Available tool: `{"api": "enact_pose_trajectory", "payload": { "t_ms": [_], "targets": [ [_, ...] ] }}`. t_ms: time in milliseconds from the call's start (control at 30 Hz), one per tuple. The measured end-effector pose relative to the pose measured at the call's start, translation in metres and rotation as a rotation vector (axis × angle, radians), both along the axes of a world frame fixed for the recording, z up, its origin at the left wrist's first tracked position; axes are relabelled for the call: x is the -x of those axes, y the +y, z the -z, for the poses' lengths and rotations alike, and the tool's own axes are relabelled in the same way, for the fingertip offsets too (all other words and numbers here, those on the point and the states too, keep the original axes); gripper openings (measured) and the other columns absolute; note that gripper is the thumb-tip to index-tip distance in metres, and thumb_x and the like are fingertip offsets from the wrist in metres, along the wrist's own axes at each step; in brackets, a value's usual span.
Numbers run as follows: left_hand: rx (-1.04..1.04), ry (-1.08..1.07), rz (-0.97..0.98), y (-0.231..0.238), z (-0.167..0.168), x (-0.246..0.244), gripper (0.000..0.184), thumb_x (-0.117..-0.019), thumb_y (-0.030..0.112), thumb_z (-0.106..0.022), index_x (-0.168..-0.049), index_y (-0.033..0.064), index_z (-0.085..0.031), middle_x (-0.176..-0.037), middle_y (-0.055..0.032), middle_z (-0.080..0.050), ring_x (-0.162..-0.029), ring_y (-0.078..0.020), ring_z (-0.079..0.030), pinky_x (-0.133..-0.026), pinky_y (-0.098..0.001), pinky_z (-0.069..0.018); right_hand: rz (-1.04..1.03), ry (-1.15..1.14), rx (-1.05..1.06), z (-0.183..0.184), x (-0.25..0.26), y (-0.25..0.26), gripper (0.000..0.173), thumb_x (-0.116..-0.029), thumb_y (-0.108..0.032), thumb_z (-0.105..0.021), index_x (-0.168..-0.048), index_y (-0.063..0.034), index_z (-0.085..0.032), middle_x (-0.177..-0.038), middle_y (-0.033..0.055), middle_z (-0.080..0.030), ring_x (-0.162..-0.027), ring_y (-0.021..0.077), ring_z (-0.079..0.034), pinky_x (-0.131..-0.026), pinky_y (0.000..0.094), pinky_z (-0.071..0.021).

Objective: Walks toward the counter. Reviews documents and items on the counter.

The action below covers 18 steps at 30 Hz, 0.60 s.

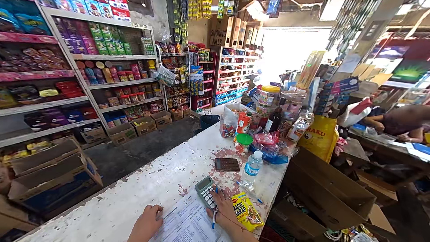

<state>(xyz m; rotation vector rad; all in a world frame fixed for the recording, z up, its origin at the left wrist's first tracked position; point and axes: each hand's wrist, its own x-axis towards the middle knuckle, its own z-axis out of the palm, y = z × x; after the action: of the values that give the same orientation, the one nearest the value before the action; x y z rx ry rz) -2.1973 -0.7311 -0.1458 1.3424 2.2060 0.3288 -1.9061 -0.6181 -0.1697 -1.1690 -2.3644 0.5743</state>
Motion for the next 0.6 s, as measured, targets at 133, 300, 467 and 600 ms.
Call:
{"api": "enact_pose_trajectory", "payload": {
  "t_ms": [133, 300, 467, 600],
  "targets": [
    [0.025, -0.042, 0.001, 0.0, -0.001, -0.002, 0.045, -0.0979, 0.023, -0.069, -0.136, 0.0013, -0.06, -0.12, -0.0229, -0.068, -0.113, -0.0381, -0.065, -0.101, -0.0548, -0.0486, 0.0, -0.019, -0.03, 0.005, 0.001, 0.002, 0.067, -0.0897, -0.044, -0.07, -0.148, -0.0142, -0.056, -0.159, 0.0151, -0.045, -0.145, 0.0479, -0.038, -0.115, 0.0655, -0.0298],
    [0.083, -0.022, 0.074, 0.002, -0.008, -0.006, 0.034, -0.1007, 0.028, -0.065, -0.121, 0.0004, -0.069, -0.117, -0.0216, -0.07, -0.117, -0.0374, -0.064, -0.105, -0.0552, -0.0445, -0.003, -0.061, 0.016, 0.002, 0.001, 0.001, 0.068, -0.0908, -0.044, -0.069, -0.15, -0.0146, -0.053, -0.161, 0.0135, -0.042, -0.148, 0.0463, -0.035, -0.117, 0.0637, -0.0268],
    [0.065, 0.083, 0.038, 0.01, -0.009, -0.018, 0.035, -0.1036, 0.027, -0.06, -0.13, 0.0045, -0.065, -0.128, -0.0202, -0.067, -0.126, -0.0397, -0.059, -0.106, -0.0579, -0.0446, 0.003, -0.05, -0.014, 0.001, 0.003, -0.002, 0.067, -0.0914, -0.044, -0.069, -0.149, -0.0144, -0.054, -0.159, 0.0153, -0.044, -0.146, 0.0467, -0.037, -0.117, 0.0638, -0.028],
    [-0.087, 0.191, 0.007, 0.002, -0.016, -0.036, 0.043, -0.1029, 0.023, -0.059, -0.143, 0.0078, -0.057, -0.141, -0.0243, -0.058, -0.134, -0.0461, -0.052, -0.107, -0.0675, -0.0388, 0.029, -0.136, 0.034, -0.005, 0.004, -0.002, 0.069, -0.0933, -0.046, -0.066, -0.153, -0.015, -0.049, -0.163, 0.0147, -0.038, -0.149, 0.0445, -0.033, -0.12, 0.0631, -0.0226]
  ]
}}
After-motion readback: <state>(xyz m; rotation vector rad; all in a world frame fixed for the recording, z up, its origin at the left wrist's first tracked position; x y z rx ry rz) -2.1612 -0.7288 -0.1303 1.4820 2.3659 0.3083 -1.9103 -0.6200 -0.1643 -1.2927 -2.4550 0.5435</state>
